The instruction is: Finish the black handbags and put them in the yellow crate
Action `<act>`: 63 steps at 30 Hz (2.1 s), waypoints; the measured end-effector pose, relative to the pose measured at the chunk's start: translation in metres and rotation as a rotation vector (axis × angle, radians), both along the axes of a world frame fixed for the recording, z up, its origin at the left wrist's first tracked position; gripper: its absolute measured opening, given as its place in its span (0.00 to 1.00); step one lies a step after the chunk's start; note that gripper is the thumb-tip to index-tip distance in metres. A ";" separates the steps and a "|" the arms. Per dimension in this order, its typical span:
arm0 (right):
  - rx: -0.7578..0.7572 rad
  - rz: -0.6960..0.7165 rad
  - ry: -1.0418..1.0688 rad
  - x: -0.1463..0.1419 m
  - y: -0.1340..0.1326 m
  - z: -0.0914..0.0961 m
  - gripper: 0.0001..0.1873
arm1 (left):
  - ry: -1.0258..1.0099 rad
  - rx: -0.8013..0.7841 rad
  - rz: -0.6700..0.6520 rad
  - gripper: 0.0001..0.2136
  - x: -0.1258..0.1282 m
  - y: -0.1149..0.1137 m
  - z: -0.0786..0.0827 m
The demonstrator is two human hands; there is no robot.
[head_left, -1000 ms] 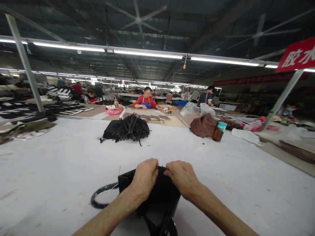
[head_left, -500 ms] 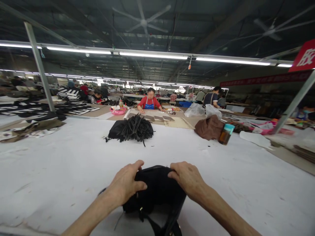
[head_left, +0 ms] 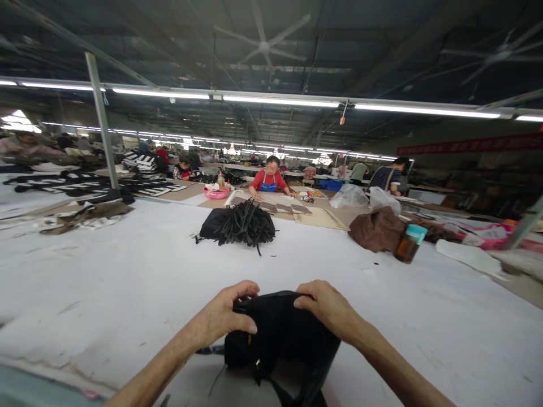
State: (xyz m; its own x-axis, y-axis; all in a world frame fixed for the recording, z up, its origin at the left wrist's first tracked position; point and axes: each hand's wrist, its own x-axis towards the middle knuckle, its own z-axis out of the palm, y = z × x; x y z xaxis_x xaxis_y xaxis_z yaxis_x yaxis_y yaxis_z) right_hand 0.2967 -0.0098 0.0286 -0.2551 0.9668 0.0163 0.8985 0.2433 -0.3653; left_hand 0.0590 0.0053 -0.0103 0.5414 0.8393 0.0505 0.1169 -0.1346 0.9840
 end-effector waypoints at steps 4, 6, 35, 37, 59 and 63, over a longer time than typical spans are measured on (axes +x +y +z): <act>0.029 0.010 -0.007 0.000 0.000 -0.001 0.10 | 0.019 -0.044 -0.032 0.19 -0.007 0.001 -0.003; 0.051 -0.015 -0.032 0.000 -0.002 0.000 0.11 | 0.080 -0.078 -0.072 0.17 -0.007 0.003 -0.003; 0.338 0.152 -0.318 -0.042 -0.030 0.004 0.07 | -0.065 -0.091 -0.080 0.15 0.007 0.006 -0.016; 0.333 0.145 -0.304 -0.044 -0.028 0.001 0.09 | -0.065 -0.080 -0.068 0.14 0.006 0.006 -0.017; 0.129 0.141 -0.117 -0.039 -0.017 -0.002 0.12 | 0.002 -0.017 -0.011 0.10 -0.011 0.013 -0.015; 0.137 0.142 -0.117 -0.040 -0.014 -0.003 0.12 | 0.021 0.062 0.044 0.07 -0.008 0.006 -0.015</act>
